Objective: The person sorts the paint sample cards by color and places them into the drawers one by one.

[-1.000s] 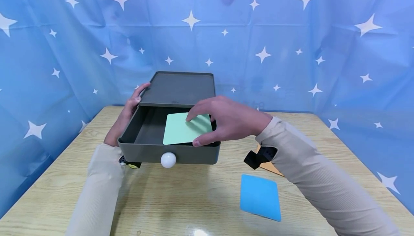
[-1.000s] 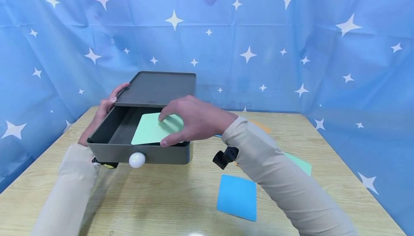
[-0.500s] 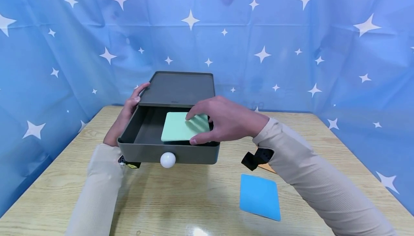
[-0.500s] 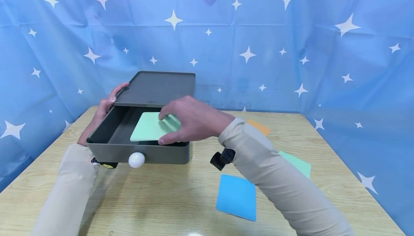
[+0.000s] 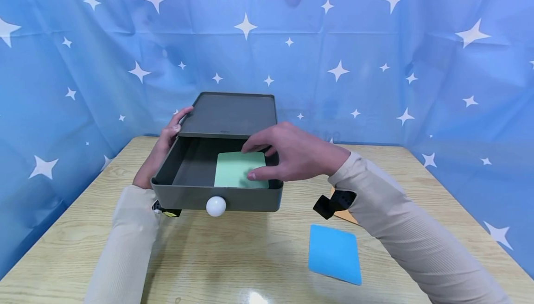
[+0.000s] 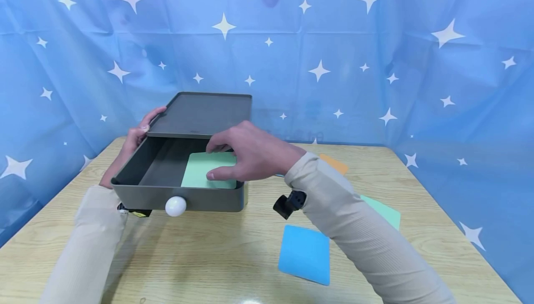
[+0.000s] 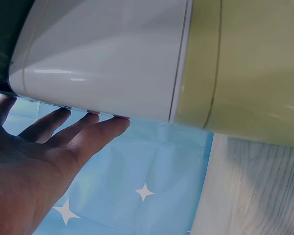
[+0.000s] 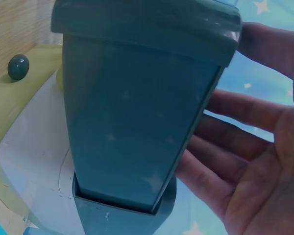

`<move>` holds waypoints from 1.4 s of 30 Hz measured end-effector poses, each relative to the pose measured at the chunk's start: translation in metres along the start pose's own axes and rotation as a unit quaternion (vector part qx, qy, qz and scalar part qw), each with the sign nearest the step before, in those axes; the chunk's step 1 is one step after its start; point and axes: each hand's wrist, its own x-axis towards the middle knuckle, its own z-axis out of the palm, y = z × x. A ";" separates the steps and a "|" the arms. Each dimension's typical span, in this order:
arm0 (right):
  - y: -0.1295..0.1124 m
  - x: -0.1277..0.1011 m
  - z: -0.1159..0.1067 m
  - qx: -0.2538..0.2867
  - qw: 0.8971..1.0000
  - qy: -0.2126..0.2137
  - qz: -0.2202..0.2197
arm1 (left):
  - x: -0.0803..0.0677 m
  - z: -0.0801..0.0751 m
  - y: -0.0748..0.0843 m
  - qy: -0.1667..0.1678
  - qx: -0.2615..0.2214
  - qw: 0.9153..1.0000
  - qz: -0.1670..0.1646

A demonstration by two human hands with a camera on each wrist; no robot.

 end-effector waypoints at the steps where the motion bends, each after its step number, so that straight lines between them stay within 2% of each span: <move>1: 0.000 0.000 0.000 0.001 1.000 0.003 -0.001 | 0.000 0.000 0.000 0.000 0.000 1.000 0.000; 9: -0.002 -0.007 -0.007 0.009 0.999 0.040 -0.007 | -0.002 -0.001 0.001 -0.001 0.005 1.000 -0.002; 16: 0.002 -0.011 -0.010 0.006 0.995 0.089 -0.039 | -0.002 -0.002 0.001 0.004 0.010 1.000 0.001; 21: 0.002 -0.020 -0.014 -0.007 0.993 0.108 -0.044 | -0.003 -0.002 0.000 0.004 0.011 1.000 0.004; 28: 0.006 -0.034 -0.023 -0.001 0.992 0.129 -0.012 | -0.003 -0.002 -0.002 0.002 0.012 1.000 0.014; 37: 0.019 -0.054 -0.034 -0.049 0.988 0.145 0.016 | -0.001 0.000 -0.002 0.003 0.009 1.000 0.013; 42: 0.026 -0.067 -0.036 -0.055 0.987 0.149 0.034 | 0.000 0.001 -0.001 0.003 0.007 1.000 0.015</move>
